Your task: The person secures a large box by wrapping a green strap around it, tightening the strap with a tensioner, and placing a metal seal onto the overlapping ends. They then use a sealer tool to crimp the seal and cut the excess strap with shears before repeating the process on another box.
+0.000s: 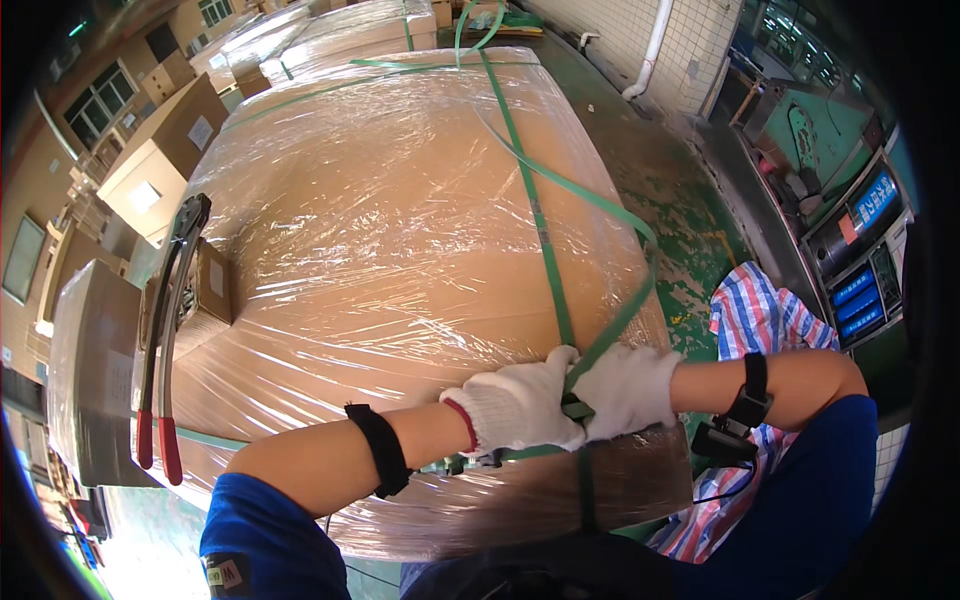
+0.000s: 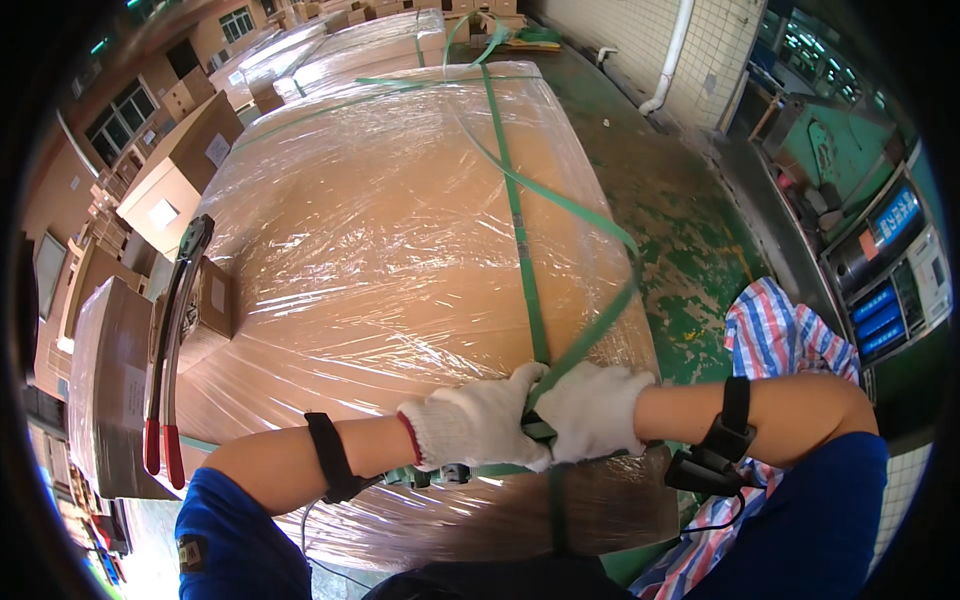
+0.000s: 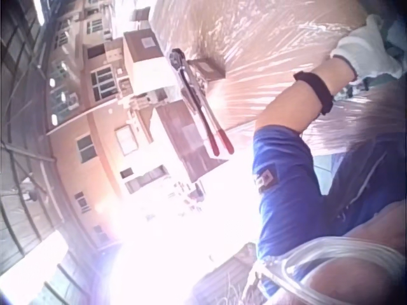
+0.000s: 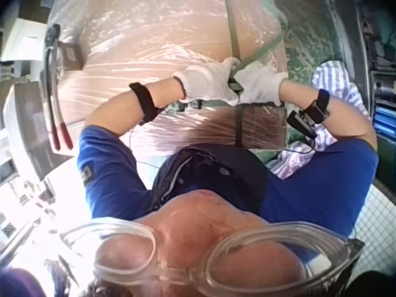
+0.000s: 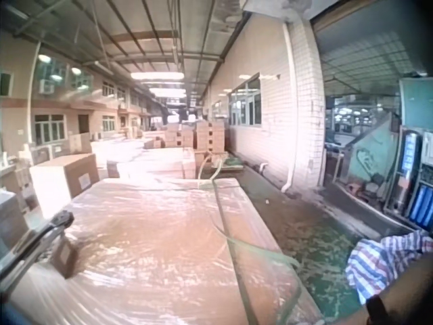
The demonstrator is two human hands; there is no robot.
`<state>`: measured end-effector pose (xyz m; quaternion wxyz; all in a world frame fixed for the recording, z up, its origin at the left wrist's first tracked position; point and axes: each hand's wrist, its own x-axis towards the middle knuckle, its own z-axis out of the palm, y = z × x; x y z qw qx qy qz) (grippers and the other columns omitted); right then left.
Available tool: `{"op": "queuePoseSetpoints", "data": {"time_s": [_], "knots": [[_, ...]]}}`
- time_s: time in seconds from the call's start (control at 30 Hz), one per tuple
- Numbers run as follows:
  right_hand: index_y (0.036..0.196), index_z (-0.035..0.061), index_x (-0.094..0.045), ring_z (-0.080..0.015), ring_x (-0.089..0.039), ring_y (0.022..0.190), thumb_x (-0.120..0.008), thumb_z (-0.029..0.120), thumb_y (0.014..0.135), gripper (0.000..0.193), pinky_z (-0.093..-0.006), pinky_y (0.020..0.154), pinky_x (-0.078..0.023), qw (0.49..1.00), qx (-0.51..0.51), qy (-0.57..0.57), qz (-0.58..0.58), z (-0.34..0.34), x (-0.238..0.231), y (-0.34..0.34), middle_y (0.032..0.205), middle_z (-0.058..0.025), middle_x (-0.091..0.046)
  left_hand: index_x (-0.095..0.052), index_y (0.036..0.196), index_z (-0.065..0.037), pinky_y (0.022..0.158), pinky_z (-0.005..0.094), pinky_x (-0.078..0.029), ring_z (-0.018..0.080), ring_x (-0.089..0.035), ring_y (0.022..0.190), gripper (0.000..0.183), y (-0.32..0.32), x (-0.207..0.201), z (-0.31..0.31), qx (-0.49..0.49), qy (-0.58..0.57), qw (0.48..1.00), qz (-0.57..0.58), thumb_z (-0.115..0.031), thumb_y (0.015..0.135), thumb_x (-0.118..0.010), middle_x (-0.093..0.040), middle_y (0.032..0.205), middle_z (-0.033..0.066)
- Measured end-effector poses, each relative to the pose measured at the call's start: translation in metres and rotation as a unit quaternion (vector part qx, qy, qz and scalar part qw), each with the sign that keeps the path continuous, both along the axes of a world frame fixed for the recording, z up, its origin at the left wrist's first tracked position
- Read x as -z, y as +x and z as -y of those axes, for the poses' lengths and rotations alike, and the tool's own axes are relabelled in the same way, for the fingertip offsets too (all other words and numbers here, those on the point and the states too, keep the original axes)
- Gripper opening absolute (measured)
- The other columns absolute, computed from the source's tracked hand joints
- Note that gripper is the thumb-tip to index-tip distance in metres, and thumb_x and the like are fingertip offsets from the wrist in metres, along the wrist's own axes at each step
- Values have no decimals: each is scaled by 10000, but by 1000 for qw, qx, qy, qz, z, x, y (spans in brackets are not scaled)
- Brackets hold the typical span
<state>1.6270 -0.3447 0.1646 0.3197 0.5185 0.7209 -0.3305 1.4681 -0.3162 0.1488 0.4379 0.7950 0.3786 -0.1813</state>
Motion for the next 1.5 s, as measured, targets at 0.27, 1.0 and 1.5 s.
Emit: {"op": "queuePoseSetpoints", "data": {"time_s": [0.27, 1.0, 1.5], "knots": [[1013, -19, -711, -329, -759, 735, -689, 342, 874, 387, -426, 591, -621, 998, 50, 17, 37, 8, -42, -22, 821, -166, -731, -308, 1519, -26, 815, 459, -594, 388, -740, 948, 886, -2, -5, 12, 18, 103, 994, 12, -439, 859, -731, -718, 1037, 282], [1259, 78, -619, -224, -732, 832, -453, 537, 1079, 521, -361, 758, -628, 592, 445, -552, -384, 7, 63, 91, 1015, -151, -722, -616, 1244, 11, 644, 272, -578, 82, -504, 578, 334, -128, -15, 42, -375, 79, 851, 359, -257, 1046, -593, -520, 699, -20], [1180, 177, -543, -176, -582, 539, -479, 481, 1077, 327, -316, 394, -470, 437, 495, -241, -711, 156, 58, -84, 924, -120, -619, -616, 1212, -14, 399, 220, -320, 51, -381, 454, 275, -342, -53, 206, -653, 158, 612, 417, -223, 1048, -545, -409, 599, -68]]}}
